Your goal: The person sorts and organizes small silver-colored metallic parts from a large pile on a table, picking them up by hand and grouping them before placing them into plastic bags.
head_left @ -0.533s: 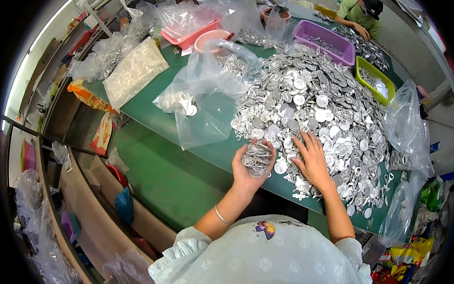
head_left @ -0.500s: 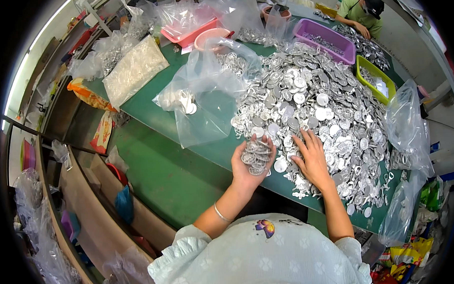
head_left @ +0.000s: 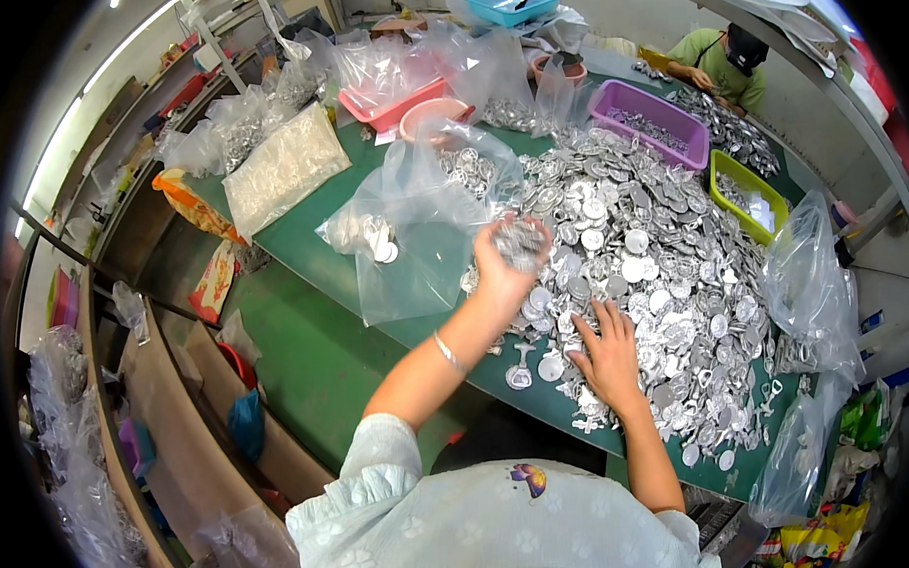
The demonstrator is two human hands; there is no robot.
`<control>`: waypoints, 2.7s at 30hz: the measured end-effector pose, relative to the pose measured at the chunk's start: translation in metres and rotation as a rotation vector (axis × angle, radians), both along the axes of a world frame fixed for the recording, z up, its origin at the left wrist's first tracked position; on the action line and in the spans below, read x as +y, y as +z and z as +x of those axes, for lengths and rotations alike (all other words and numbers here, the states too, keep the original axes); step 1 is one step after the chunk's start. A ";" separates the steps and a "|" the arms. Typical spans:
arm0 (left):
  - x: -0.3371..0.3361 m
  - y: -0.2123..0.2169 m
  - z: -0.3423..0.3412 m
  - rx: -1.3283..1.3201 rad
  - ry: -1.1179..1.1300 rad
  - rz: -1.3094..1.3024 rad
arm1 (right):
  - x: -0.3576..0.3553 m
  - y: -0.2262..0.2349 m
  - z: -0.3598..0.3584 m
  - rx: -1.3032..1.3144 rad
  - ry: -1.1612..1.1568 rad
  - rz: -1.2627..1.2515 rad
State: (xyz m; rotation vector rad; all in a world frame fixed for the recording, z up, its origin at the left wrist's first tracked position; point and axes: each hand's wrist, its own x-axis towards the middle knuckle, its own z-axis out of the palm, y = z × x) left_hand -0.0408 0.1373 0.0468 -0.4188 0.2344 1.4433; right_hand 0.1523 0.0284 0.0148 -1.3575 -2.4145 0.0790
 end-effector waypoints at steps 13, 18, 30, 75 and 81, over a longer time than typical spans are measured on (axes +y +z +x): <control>0.145 -0.001 -0.075 0.948 0.344 -0.072 | 0.001 -0.009 0.004 0.106 -0.009 -0.008; 0.010 0.016 0.005 1.466 0.058 0.392 | 0.001 -0.007 0.006 0.158 0.008 0.019; -0.073 -0.038 0.023 2.736 -0.257 1.307 | -0.003 0.010 0.063 0.402 -0.178 0.176; -0.102 -0.056 0.029 2.674 0.108 0.944 | 0.007 0.020 0.048 -0.064 -0.131 0.124; -0.117 -0.038 0.047 2.169 0.027 0.868 | -0.004 0.015 0.052 0.273 -0.160 0.038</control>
